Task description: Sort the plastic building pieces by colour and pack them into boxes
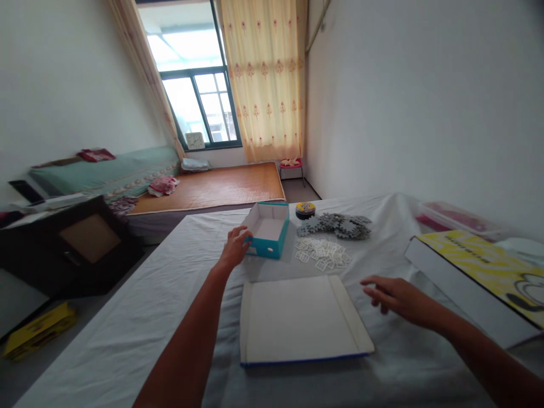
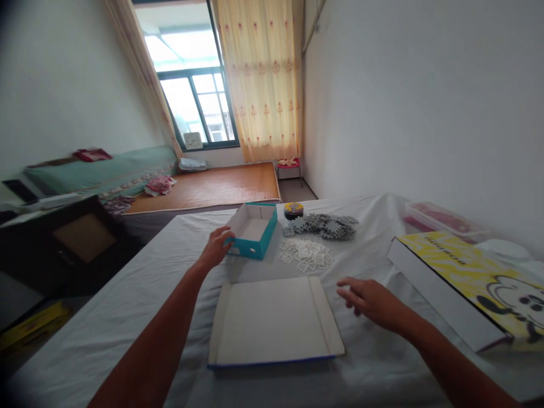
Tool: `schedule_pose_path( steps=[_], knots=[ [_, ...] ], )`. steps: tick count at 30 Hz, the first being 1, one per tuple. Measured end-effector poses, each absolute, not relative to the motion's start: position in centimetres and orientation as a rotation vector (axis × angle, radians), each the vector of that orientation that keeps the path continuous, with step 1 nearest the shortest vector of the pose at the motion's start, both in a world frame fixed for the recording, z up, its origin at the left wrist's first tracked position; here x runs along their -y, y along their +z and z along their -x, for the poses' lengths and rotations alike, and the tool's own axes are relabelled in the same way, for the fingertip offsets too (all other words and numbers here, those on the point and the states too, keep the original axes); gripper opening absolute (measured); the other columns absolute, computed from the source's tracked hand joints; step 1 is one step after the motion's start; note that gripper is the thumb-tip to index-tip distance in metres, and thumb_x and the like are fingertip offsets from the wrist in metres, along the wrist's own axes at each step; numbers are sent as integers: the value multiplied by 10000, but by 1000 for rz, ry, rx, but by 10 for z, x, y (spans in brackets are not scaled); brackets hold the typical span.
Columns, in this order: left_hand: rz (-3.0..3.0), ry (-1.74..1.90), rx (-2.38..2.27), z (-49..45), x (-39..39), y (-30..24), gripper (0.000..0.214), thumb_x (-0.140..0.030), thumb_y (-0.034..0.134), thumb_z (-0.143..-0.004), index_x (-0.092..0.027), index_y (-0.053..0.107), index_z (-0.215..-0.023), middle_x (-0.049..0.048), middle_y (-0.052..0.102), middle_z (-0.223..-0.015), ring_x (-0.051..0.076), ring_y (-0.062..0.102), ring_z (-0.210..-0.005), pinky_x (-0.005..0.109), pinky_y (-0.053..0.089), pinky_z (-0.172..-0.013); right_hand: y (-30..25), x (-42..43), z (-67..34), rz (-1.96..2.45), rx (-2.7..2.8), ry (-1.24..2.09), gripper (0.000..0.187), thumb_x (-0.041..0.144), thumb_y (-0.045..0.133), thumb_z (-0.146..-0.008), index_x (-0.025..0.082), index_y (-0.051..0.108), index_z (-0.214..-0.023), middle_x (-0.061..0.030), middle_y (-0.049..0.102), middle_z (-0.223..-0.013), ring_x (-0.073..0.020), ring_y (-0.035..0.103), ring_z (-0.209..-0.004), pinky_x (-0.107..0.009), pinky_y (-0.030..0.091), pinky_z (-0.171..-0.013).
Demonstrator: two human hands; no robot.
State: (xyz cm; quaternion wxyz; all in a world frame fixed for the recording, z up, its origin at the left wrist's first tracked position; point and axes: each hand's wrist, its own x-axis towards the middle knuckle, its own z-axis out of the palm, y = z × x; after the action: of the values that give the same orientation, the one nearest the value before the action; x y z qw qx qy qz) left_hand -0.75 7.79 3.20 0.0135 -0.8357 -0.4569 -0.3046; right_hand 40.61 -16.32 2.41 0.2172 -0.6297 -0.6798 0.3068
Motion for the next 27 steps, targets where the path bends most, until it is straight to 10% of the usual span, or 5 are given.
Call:
schedule_pose_path(
  steps=[9,15,20,27],
  knots=[
    [2645,-1338,1396,-3,-44,14,252,-334,568,-874,-262,660,-1097,84,434,-1388,265,407,-1313,484,382,-1083,47,-26,-436,1806,2184,-241,734,349,647,-760,232,396,-1440,-131,403,-1482,-333,369,-1330,-515,352,-1052],
    [2634,-1445,1532,-1,-37,-5,342,-348,569,-877,-279,602,-1211,93,326,-1461,275,431,-1300,447,489,-982,36,-103,-441,2074,2375,38,944,303,752,-625,406,319,-1457,-60,259,-1562,-391,304,-1344,-630,333,-990],
    [2705,-1475,1516,-2,-33,-6,301,-338,556,-886,-275,618,-1173,92,330,-1462,260,502,-1232,423,527,-937,33,-130,-450,1921,2483,195,946,337,794,-524,315,454,-1407,-58,443,-1462,-308,496,-1227,-393,382,-1034],
    [2698,-1470,1486,-6,-28,-5,284,-313,548,-890,-277,621,-1163,85,349,-1463,251,505,-1231,409,536,-935,33,-153,-455,1999,2496,400,892,340,795,-466,268,553,-1322,-67,609,-1294,-310,581,-1143,-359,466,-935]
  ],
)
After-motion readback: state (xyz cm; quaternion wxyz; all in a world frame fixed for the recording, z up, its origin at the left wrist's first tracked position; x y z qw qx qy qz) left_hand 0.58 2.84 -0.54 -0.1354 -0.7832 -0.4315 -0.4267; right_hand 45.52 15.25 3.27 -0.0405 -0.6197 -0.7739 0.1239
